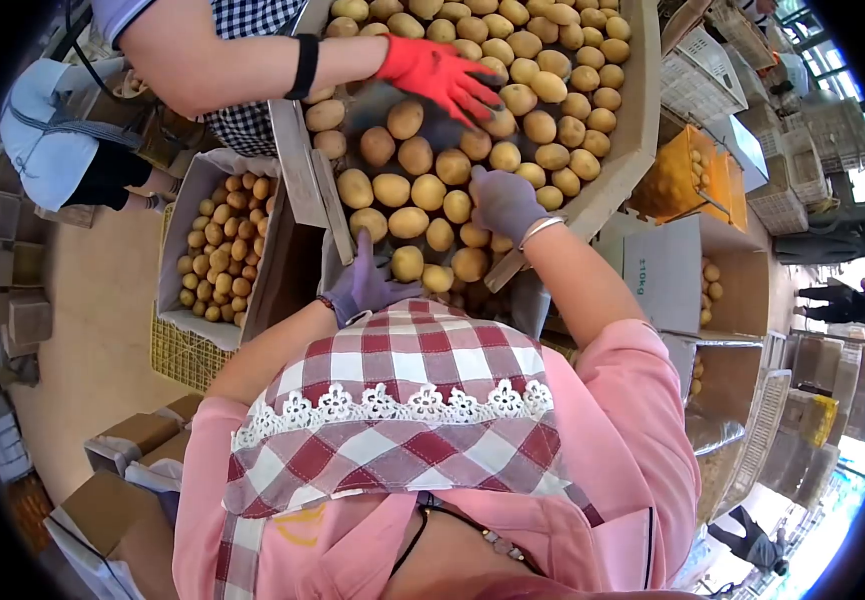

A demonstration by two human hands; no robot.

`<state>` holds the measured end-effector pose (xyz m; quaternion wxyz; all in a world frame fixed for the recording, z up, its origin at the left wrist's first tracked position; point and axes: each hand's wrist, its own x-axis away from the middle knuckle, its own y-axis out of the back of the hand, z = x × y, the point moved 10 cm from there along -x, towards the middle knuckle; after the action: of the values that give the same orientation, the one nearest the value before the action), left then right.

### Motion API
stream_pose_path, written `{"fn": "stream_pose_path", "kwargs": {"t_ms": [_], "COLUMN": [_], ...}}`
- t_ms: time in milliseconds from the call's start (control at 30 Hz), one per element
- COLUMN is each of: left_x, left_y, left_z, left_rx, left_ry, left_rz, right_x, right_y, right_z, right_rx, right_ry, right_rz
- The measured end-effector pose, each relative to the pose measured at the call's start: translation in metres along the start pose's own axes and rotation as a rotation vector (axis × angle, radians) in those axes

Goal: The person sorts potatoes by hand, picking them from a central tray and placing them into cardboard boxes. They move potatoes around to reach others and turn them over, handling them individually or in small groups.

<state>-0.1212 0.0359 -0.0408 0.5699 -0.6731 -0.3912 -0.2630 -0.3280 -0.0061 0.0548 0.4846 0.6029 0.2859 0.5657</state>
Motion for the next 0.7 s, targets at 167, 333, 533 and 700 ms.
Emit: {"fn": "stream_pose_path", "kwargs": {"t_ms": [167, 333, 533, 700], "left_x": [-0.005, 0.011, -0.003, -0.013], "left_y": [-0.023, -0.036, -0.024, -0.010], "left_z": [0.006, 0.007, 0.007, 0.001], "left_rx": [0.050, 0.091, 0.041, -0.075], "left_ry": [0.081, 0.150, 0.113, -0.003], "left_rz": [0.242, 0.192, 0.180, 0.208], "right_x": [0.090, 0.272, 0.225, 0.014], "right_y": [0.083, 0.140, 0.147, 0.050], "right_z": [-0.030, -0.226, -0.130, -0.040], "right_rx": [-0.312, 0.228, 0.034, -0.022], "right_ry": [0.101, -0.571, -0.024, -0.072], "right_rz": [-0.591, -1.061, -1.260, -0.362]}}
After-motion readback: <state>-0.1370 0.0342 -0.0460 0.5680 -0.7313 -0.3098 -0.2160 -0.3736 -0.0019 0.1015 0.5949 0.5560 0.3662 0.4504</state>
